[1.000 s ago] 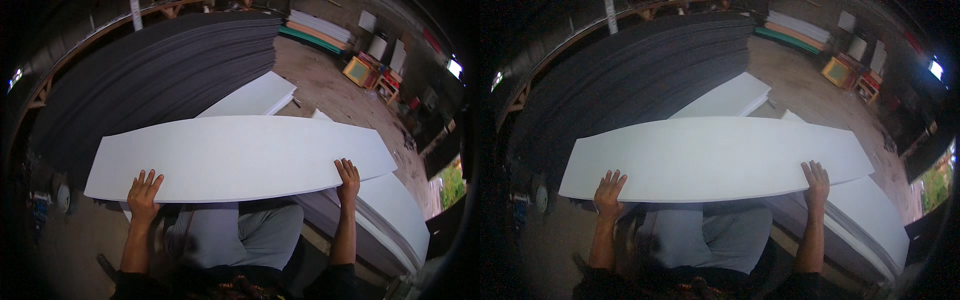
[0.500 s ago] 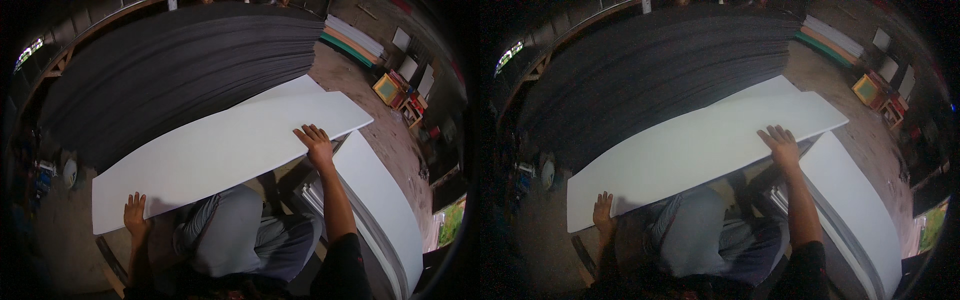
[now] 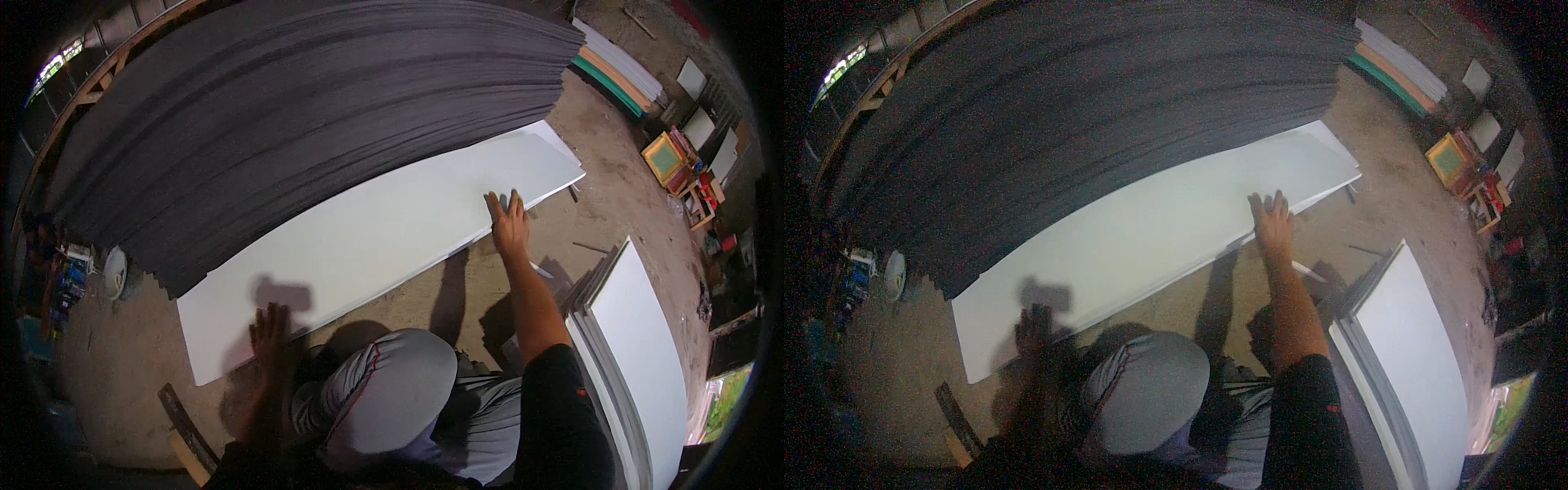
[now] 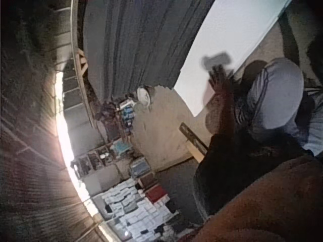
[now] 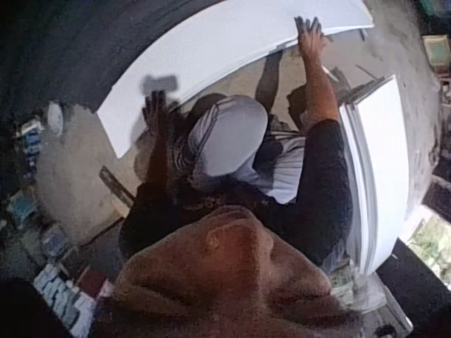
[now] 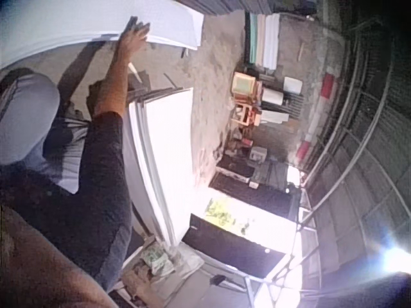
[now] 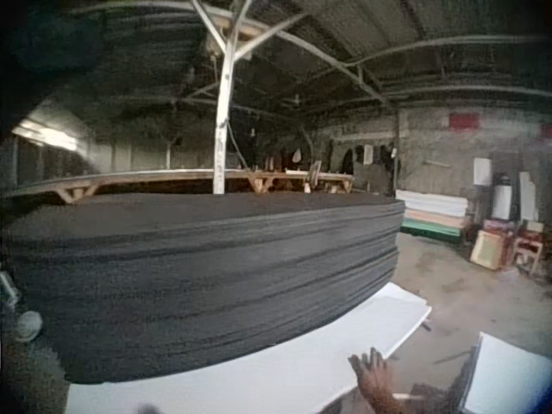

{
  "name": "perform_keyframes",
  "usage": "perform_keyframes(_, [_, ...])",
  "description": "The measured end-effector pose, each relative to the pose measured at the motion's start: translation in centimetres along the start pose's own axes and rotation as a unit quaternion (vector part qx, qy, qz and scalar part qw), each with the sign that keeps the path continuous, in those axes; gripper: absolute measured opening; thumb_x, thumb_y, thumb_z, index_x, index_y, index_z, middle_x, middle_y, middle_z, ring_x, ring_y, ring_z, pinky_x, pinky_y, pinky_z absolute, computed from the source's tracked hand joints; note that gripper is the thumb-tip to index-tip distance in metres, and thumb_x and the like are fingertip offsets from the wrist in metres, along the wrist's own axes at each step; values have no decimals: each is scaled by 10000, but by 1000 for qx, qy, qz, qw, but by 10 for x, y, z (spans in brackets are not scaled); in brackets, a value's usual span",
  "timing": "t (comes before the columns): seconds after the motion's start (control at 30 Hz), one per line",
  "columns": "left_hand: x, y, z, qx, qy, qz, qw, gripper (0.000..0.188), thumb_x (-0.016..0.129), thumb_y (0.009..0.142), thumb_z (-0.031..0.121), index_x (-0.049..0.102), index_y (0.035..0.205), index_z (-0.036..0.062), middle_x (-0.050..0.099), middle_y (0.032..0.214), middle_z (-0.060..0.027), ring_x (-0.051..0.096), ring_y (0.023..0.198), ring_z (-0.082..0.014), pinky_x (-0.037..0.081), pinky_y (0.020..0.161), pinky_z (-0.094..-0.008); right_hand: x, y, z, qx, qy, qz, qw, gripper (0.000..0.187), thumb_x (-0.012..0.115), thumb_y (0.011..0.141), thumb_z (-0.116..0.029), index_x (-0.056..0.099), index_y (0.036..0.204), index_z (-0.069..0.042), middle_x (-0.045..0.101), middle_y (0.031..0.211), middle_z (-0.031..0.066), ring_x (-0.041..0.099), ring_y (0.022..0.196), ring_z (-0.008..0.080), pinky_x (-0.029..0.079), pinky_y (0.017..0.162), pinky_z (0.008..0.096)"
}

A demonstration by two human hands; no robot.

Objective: The person repeatedly picks up individual white boards from a pile and places them onto a growing stack. The task involves handling the boards one at a time and aligning them as they are stacked.

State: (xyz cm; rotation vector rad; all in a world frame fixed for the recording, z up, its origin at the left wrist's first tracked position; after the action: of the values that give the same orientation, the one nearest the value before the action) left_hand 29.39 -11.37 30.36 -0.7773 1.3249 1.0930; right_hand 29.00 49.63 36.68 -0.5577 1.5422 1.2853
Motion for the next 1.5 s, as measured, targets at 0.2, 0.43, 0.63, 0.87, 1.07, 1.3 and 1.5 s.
perform_keyframes(0.2, [64,2,10,5,45,-23,999,731,669,915,177,448,1603,286,336,1715,-99,270,1585,-401,217,1228,-686,79,-78,-52,146,191,-118,964,754,633,949,-50,361,1637,-193,408,1556,273,545,1291,466,488,1081,534])
perform_keyframes(0.43, [54,19,48,18,-20,20,999,811,718,839,54,476,1583,271,384,1678,-112,278,1571,-430,217,1230,-687,149,-142,-88,356,604,86,708,771,640,1040,-242,232,1638,22,427,1543,268,474,1362,374,390,1125,467])
perform_keyframes(0.63, [45,50,89,26,-39,-12,999,800,775,794,48,537,1534,236,412,1645,-121,312,1547,-434,264,1222,-676,187,-140,-98,389,608,7,692,961,711,973,-67,63,1682,-87,649,925,144,651,645,239,558,520,385])
perform_keyframes(0.87, [58,49,79,92,-104,24,990,762,869,810,252,563,1507,206,424,1627,-139,333,1540,-401,290,1229,-633,182,-95,-85,407,645,1,647,1017,696,942,31,5,1684,-56,621,729,96,609,536,213,527,468,391])
perform_keyframes(1.07, [76,27,23,54,27,-28,998,766,835,842,433,550,1520,219,398,1656,-145,325,1551,-397,268,1238,-625,203,-92,-30,395,639,45,659,1000,695,926,50,40,1678,-23,612,726,73,605,550,206,539,485,391])
perform_keyframes(1.3, [63,-13,-67,-46,40,-29,998,1051,828,730,672,420,1620,289,265,1735,-135,161,1608,-429,88,1235,-729,159,-83,-34,429,551,15,716,819,821,824,-8,396,1524,28,556,1368,214,587,1197,337,508,1017,459])
perform_keyframes(1.5, [66,-30,-100,-179,67,-30,981,1084,812,710,735,375,1632,370,132,1743,-246,69,1598,-512,53,1208,-768,181,-77,-12,373,622,27,688,583,730,852,106,511,1379,-10,639,1171,146,684,997,292,612,806,447])
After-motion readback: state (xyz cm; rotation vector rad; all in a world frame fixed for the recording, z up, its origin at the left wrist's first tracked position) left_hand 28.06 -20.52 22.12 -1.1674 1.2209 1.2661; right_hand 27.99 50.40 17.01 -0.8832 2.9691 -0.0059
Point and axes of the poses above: each hand's wrist, its own y-axis towards the middle knuckle, its own x-axis out of the palm, z = x × y, the point moved 7 cm from there along y, towards the middle knuckle
